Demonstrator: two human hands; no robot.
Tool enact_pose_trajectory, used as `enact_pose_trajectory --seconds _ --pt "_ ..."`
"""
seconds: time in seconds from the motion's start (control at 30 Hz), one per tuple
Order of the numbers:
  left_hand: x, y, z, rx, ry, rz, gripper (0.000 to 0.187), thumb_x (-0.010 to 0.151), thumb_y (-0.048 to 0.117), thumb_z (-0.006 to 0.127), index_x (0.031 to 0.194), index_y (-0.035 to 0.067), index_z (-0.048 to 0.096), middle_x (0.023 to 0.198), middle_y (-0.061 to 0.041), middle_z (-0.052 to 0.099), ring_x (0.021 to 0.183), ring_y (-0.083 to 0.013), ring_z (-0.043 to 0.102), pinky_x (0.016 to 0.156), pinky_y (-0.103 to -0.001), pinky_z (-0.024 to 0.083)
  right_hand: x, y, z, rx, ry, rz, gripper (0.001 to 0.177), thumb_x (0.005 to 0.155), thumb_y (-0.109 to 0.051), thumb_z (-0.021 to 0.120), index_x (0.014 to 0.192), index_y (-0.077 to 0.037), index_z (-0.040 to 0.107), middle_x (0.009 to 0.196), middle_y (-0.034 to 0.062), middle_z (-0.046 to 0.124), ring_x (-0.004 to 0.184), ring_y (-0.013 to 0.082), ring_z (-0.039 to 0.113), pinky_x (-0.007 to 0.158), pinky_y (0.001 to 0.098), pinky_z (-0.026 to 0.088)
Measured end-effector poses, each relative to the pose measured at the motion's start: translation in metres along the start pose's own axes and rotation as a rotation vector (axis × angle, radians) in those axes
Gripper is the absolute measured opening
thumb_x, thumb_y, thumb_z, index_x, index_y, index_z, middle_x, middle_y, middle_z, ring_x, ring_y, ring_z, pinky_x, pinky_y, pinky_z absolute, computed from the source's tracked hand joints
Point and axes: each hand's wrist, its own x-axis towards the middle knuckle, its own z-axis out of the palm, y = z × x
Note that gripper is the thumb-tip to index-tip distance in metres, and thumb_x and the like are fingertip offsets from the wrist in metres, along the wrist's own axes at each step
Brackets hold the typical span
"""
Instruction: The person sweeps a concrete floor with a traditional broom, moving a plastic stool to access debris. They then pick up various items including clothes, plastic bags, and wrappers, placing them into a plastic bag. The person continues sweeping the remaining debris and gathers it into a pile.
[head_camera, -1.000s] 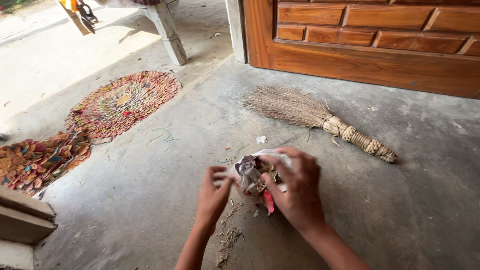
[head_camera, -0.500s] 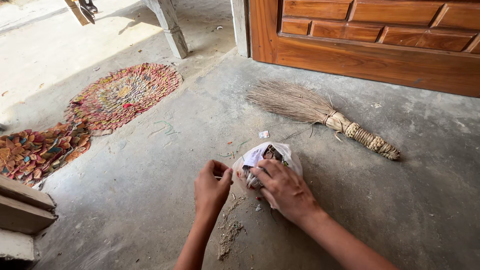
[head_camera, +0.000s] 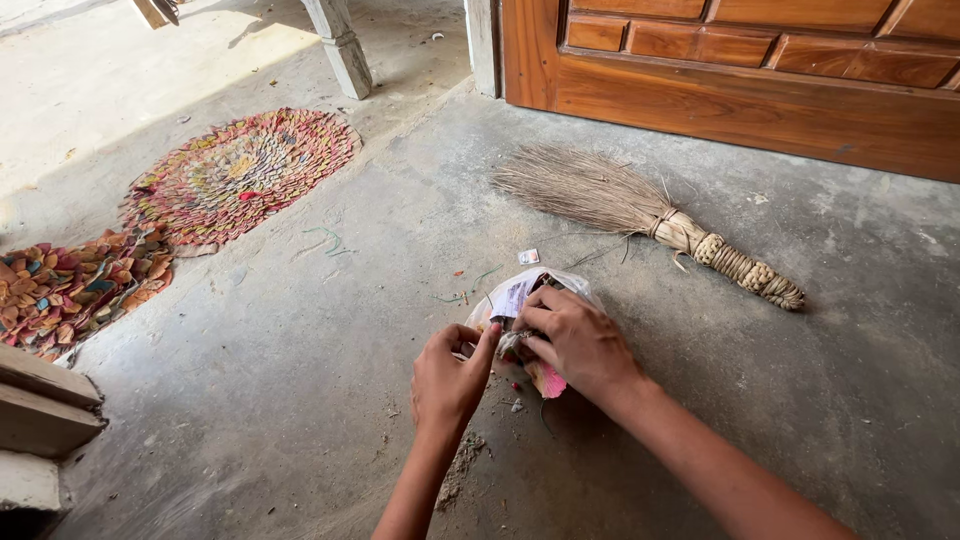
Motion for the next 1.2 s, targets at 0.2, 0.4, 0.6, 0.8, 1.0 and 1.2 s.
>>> enact_pose_trajectory --seconds 0.2,0.4,0.6,0.8,1.0,1.2 --pt "0.01 -0.015 0.009 -0.049 0.023 0.027 0.023 0.088 0.032 0.071 0.086 0.009 0.076 0.083 -0.006 0.075 0.074 -0.0178 0.07 0.071 -0.036 0.054 -0.001 -0.004 -0.007 0.024 -0.056 0.086 0.015 0.078 -0.017 0.083 0.091 -0.014 0.075 0.105 -0.0014 0.07 0.097 0.0192 0.07 0.088 0.0349 0.059" --pt "0.014 -0.035 0.017 -0.249 0.219 0.286 0.019 0.086 0.019 0.069 0.078 0.002 0.07 0.085 -0.006 0.068 0.077 -0.0142 0.068 0.074 -0.031 0.054 -0.002 -0.001 -0.005 0.022 -0.015 0.086 0.015 0.076 -0.016 0.084 0.089 -0.013 0.076 0.106 -0.001 0.071 0.096 0.0204 0.07 0.087 0.0364 0.058" --pt "0.003 -0.023 0.017 -0.215 0.07 0.429 0.013 0.091 0.022 0.07 0.091 0.01 0.075 0.098 -0.003 0.074 0.085 -0.0132 0.07 0.082 -0.03 0.055 0.003 0.005 0.006 -0.043 -0.051 0.095 0.016 0.077 -0.019 0.083 0.09 -0.013 0.075 0.106 0.001 0.069 0.093 0.0206 0.071 0.085 0.0356 0.06" --pt "-0.006 -0.021 0.024 0.13 0.181 0.775 0.031 0.087 0.003 0.064 0.112 0.013 0.078 0.109 -0.003 0.077 0.092 -0.0223 0.067 0.077 -0.038 0.051 0.001 0.009 0.007 -0.155 -0.098 -0.028 0.037 0.089 -0.021 0.079 0.123 -0.018 0.066 0.103 0.0032 0.064 0.092 0.0231 0.071 0.077 0.0334 0.065" --pt "0.006 -0.027 0.026 -0.161 0.192 0.46 0.016 0.095 0.011 0.057 0.098 0.01 0.072 0.102 -0.005 0.078 0.09 -0.0163 0.073 0.081 -0.034 0.059 0.001 0.0 -0.002 -0.203 -0.205 -0.026 0.058 0.072 -0.04 0.087 0.124 -0.03 0.062 0.13 0.0019 0.054 0.112 0.0246 0.066 0.086 0.0333 0.064" --pt "0.013 -0.028 0.021 0.007 0.079 0.107 0.03 0.085 0.035 0.08 0.088 0.007 0.07 0.094 -0.009 0.073 0.086 -0.0205 0.069 0.075 -0.036 0.052 0.005 -0.013 -0.028 -0.077 -0.479 0.065 0.091 0.056 -0.043 0.097 0.136 -0.027 0.058 0.142 -0.0003 0.045 0.131 0.0238 0.05 0.109 0.041 0.044"
